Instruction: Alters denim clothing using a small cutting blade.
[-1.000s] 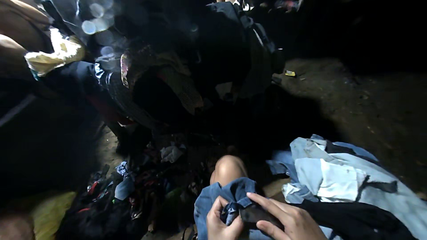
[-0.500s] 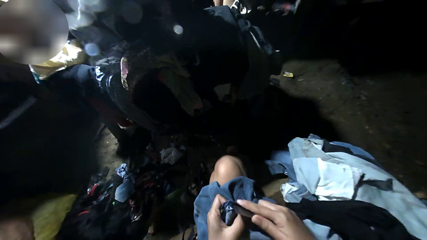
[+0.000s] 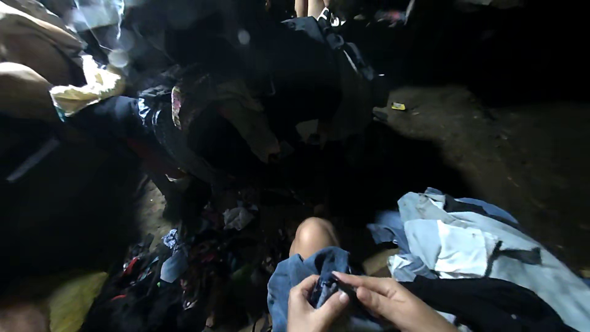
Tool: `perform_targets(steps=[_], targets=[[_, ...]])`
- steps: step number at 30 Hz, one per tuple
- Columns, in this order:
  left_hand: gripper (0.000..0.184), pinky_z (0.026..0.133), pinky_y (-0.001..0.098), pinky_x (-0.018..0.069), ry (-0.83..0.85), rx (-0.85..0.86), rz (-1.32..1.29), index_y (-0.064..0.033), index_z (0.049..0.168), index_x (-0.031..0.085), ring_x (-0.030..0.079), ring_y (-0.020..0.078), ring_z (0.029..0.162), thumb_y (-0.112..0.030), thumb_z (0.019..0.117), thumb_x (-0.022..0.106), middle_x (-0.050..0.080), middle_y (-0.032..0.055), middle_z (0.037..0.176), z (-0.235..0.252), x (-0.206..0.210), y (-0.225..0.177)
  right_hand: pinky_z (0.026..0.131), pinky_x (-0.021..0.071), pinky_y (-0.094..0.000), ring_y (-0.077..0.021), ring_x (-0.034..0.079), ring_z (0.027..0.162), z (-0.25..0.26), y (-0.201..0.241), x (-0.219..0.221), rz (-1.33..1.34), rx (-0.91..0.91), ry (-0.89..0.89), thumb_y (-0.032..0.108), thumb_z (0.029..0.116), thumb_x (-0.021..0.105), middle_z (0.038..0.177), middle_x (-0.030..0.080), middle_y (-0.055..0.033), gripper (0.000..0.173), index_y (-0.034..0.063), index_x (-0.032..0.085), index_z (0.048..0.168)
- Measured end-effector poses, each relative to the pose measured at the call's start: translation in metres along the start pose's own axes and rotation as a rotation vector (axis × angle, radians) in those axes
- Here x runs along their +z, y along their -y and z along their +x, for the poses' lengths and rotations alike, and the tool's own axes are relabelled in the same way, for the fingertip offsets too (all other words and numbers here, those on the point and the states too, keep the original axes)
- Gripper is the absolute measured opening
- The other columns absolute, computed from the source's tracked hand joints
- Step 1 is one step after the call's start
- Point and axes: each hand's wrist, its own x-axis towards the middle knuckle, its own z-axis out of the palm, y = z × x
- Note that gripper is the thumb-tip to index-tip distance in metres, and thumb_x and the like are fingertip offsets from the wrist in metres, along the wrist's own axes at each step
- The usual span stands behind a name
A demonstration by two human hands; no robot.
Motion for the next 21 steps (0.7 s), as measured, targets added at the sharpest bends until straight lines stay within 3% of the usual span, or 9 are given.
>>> perform_targets(steps=[2, 4, 5, 7, 10, 12, 16, 19, 21], targets=[[0.008, 0.068, 0.0182, 0.0555, -0.051, 0.029, -0.012, -0.0013, 0.088, 0.072, 0.064, -0.0029, 0.068, 0.001, 0.081, 0.075, 0.069, -0.0053, 0.074, 0.001, 0.005, 0.0, 0.1, 0.0474, -0.0189, 0.0019, 0.062, 0.113, -0.001, 0.0, 0.004, -0.111, -0.051, -0.028, 0.014, 0.1063, 0.048, 0.133, 0.067, -0.0071, 0.037, -0.0052, 0.06, 0.136], [0.008, 0.071, 0.017, 0.0556, -0.062, 0.06, -0.015, 0.0, 0.089, 0.073, 0.065, -0.0046, 0.071, 0.004, 0.0817, 0.072, 0.07, -0.0055, 0.076, 0.0, 0.007, 0.002, 0.102, 0.05, -0.0308, -0.0128, 0.066, 0.115, -0.003, -0.002, 0.004, -0.324, -0.122, -0.069, 0.018, 0.1039, 0.053, 0.127, 0.07, -0.014, 0.038, -0.0015, 0.064, 0.135], [0.01, 0.072, 0.0168, 0.0554, -0.051, 0.064, -0.021, 0.0008, 0.09, 0.074, 0.065, -0.005, 0.072, 0.006, 0.0818, 0.07, 0.071, -0.0054, 0.077, 0.0, 0.006, 0.003, 0.095, 0.0532, -0.0385, -0.0219, 0.069, 0.106, -0.004, -0.004, 0.004, -0.44, -0.167, -0.1, 0.021, 0.1023, 0.056, 0.117, 0.073, -0.0178, 0.039, 0.0005, 0.066, 0.134], [0.013, 0.073, 0.0162, 0.0556, -0.029, 0.067, -0.046, 0.0007, 0.09, 0.074, 0.065, -0.0058, 0.073, 0.008, 0.0815, 0.067, 0.072, -0.0062, 0.078, 0.001, 0.003, 0.005, 0.078, 0.0561, -0.0447, -0.0293, 0.069, 0.084, -0.005, -0.008, 0.003, -0.635, -0.24, -0.155, 0.029, 0.101, 0.058, 0.098, 0.073, -0.0194, 0.042, 0.0053, 0.068, 0.133], [0.016, 0.069, 0.0157, 0.0551, -0.015, 0.079, -0.075, -0.001, 0.087, 0.074, 0.064, -0.0069, 0.07, 0.01, 0.0797, 0.066, 0.071, -0.0085, 0.075, 0.001, 0.001, 0.008, 0.059, 0.0542, -0.0407, -0.0266, 0.065, 0.066, -0.006, -0.017, 0.001, -0.86, -0.34, -0.247, 0.041, 0.0998, 0.058, 0.082, 0.069, -0.0154, 0.045, 0.0118, 0.07, 0.133], [0.018, 0.068, 0.0154, 0.0544, -0.022, 0.076, -0.065, -0.0018, 0.086, 0.074, 0.063, -0.0074, 0.069, 0.011, 0.0782, 0.063, 0.07, -0.0095, 0.074, 0.0, 0.001, 0.007, 0.056, 0.0525, -0.0386, -0.0259, 0.063, 0.062, -0.006, -0.021, 0.0, -0.934, -0.382, -0.288, 0.043, 0.0995, 0.058, 0.078, 0.067, -0.0144, 0.046, 0.0131, 0.071, 0.131], [0.016, 0.069, 0.0162, 0.0553, -0.038, 0.1, -0.059, -0.0019, 0.084, 0.073, 0.064, -0.0065, 0.07, 0.011, 0.0771, 0.066, 0.071, -0.008, 0.074, 0.001, 0.005, 0.01, 0.057, 0.0534, -0.0379, -0.026, 0.064, 0.064, -0.003, -0.022, 0.016, -0.933, -0.35, -0.396, 0.037, 0.0973, 0.063, 0.077, 0.067, -0.0143, 0.041, 0.0114, 0.073, 0.128], [0.015, 0.066, 0.0157, 0.0534, -0.037, 0.075, -0.054, -0.004, 0.081, 0.072, 0.062, -0.0067, 0.067, 0.01, 0.0772, 0.066, 0.068, -0.009, 0.071, 0.003, 0.003, 0.009, 0.057, 0.0526, -0.0354, -0.024, 0.063, 0.063, 0.001, -0.026, 0.029, -0.902, -0.332, -0.455, 0.038, 0.0993, 0.061, 0.076, 0.066, -0.013, 0.037, 0.0142, 0.075, 0.125], [0.015, 0.064, 0.0161, 0.0528, -0.03, 0.036, -0.053, -0.006, 0.079, 0.071, 0.061, -0.0059, 0.064, 0.008, 0.0774, 0.066, 0.067, -0.0095, 0.069, 0.004, 0.0, 0.008, 0.064, 0.0537, -0.0357, -0.0211, 0.065, 0.07, 0.001, -0.025, 0.028, -0.722, -0.274, -0.406, 0.031, 0.1005, 0.06, 0.083, 0.069, -0.0131, 0.035, 0.01, 0.076, 0.123]])
